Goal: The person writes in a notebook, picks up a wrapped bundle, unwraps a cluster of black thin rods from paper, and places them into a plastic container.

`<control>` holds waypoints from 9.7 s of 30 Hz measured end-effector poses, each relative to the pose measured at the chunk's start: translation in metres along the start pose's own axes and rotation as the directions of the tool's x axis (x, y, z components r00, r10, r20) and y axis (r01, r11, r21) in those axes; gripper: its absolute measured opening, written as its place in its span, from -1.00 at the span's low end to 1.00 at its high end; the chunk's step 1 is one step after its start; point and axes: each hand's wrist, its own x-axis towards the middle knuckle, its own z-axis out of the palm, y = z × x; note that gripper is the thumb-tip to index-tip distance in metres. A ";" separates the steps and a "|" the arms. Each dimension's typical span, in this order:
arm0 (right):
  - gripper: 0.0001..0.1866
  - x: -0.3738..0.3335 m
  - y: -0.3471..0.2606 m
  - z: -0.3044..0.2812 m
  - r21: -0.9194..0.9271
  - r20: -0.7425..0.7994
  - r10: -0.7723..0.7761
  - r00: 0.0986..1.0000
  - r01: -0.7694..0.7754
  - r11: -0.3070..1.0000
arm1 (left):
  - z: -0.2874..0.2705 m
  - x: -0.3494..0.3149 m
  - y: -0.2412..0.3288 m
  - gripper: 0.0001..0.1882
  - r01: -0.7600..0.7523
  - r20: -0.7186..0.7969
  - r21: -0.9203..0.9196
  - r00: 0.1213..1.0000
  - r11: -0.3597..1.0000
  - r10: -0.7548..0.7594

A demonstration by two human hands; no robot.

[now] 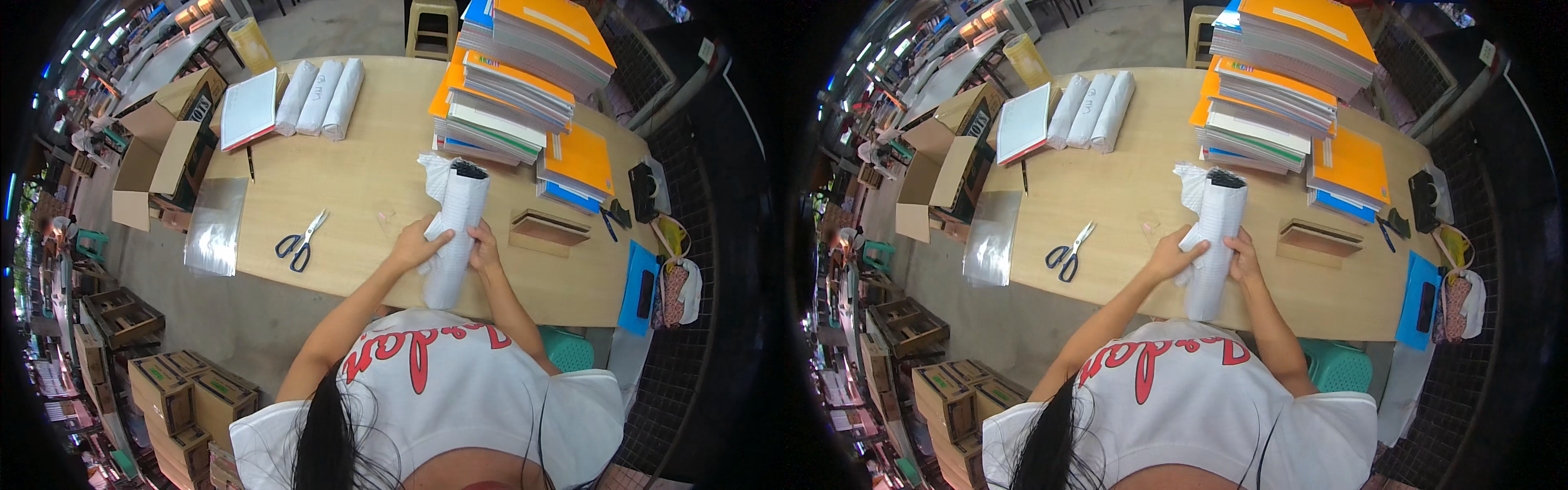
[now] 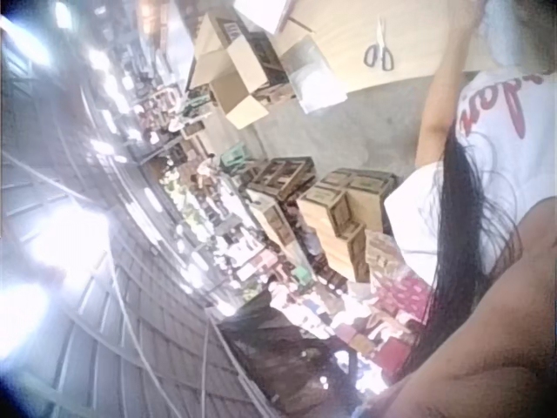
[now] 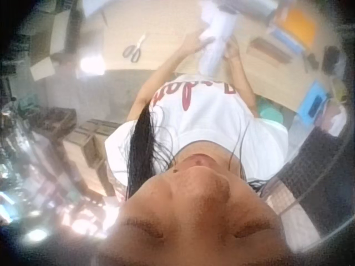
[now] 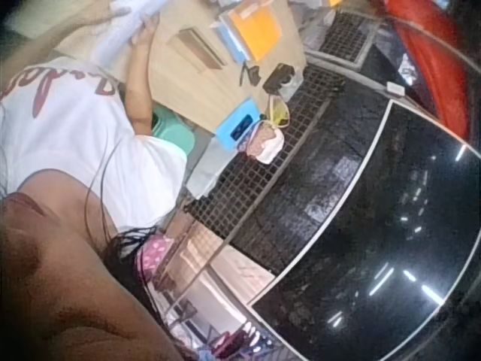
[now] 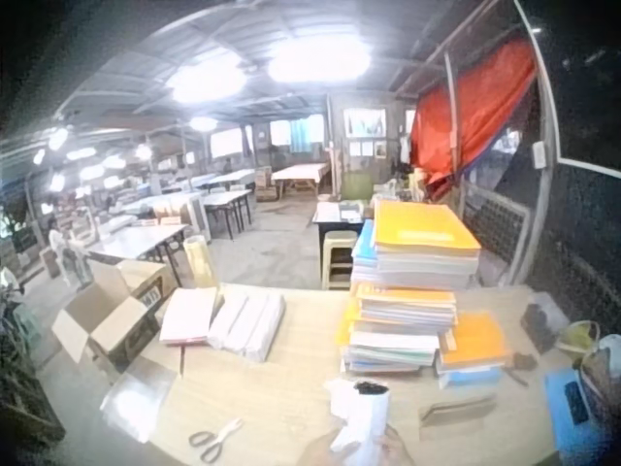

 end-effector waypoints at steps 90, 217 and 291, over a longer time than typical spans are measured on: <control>-0.15 0.065 0.094 0.165 0.049 0.514 0.252 0.820 -0.322 0.946 | -0.101 -0.029 0.030 -0.53 -0.259 -0.810 0.193 0.503 0.946 0.303; 0.02 -0.033 0.003 -0.019 -0.478 -0.174 0.182 0.968 -0.244 0.844 | 0.054 0.084 -0.048 -0.69 0.357 0.178 -0.756 0.918 0.548 -0.353; -0.34 0.055 0.025 -0.008 0.335 0.094 0.234 0.968 -0.253 0.908 | -0.012 -0.008 -0.080 -0.20 0.579 0.578 -0.714 0.805 0.393 -0.135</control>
